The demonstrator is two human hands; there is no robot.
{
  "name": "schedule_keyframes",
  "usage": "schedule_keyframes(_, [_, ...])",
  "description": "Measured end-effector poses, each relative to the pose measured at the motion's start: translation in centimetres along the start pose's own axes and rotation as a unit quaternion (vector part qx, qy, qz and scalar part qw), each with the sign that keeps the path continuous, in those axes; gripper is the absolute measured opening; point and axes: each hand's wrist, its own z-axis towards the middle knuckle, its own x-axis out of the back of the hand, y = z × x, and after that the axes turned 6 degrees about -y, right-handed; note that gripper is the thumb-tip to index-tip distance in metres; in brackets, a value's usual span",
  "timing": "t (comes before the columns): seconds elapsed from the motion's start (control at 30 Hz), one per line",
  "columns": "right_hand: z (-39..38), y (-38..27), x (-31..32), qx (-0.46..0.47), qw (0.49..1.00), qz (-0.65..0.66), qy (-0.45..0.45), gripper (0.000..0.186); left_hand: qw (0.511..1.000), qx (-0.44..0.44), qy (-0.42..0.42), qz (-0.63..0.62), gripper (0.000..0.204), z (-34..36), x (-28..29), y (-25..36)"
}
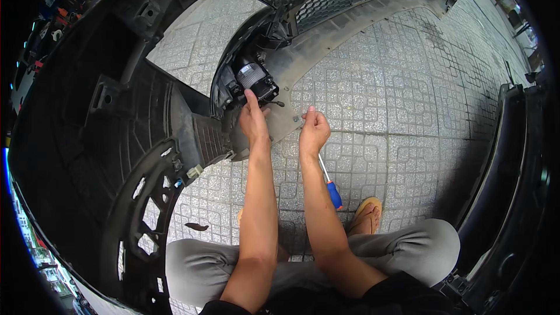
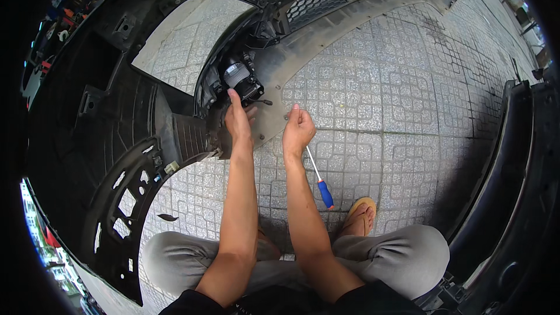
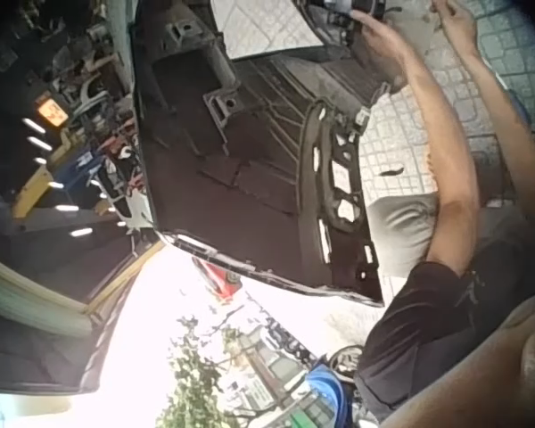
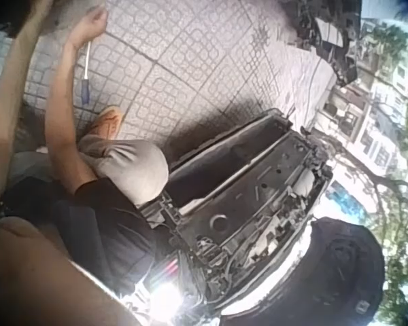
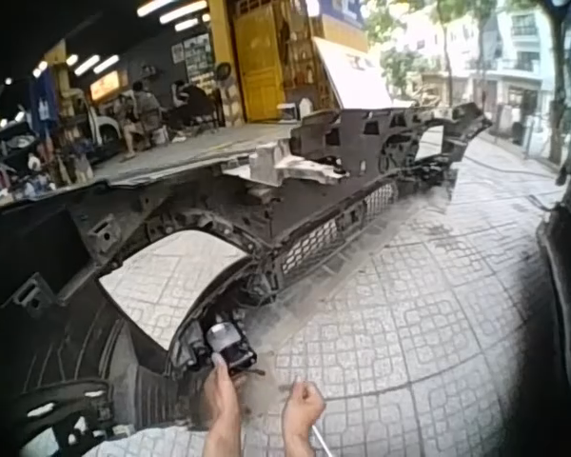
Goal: Using a screwdriver to remove or install a component on a detached car bumper.
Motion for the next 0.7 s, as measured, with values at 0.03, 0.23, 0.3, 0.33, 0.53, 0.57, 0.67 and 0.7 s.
schedule_keyframes(0.03, [0.7,1.0,1.4,-0.003,1.000,0.000,0.004,0.044,1.000,0.002,-0.003,0.004,0.075,-0.8,-0.2,-0.6])
schedule_keyframes(0.23, [2.7,4.3,6.4,-0.012,0.992,-0.123,0.039,0.046,0.689,-0.543,0.181,0.446,0.047,-2.6,0.0,-1.5])
schedule_keyframes(0.3, [2.9,4.9,6.8,-0.018,0.991,-0.132,0.023,0.037,0.692,-0.544,0.169,0.443,0.055,-2.5,-0.7,-0.9])
schedule_keyframes(0.33, [2.7,4.5,6.4,-0.025,0.992,-0.123,0.002,0.032,0.674,-0.545,0.173,0.467,0.058,-2.5,-1.0,-0.2])
schedule_keyframes(0.53, [0.7,2.0,1.9,-0.066,0.993,-0.039,-0.091,0.023,0.622,-0.515,0.111,0.579,0.068,-1.1,-0.8,1.4])
schedule_keyframes(0.57, [0.6,1.6,1.3,-0.064,0.992,-0.025,-0.102,0.023,0.621,-0.517,0.107,0.580,0.066,-1.0,-0.8,1.1])
schedule_keyframes(0.67, [0.3,-0.2,0.1,-0.062,0.989,-0.007,-0.136,0.022,0.613,-0.541,0.101,0.566,0.061,-0.8,-0.2,1.5])
schedule_keyframes(0.7, [0.6,0.1,0.1,-0.047,0.990,-0.015,-0.132,0.022,0.610,-0.547,0.099,0.565,0.059,-0.9,-0.3,1.6])
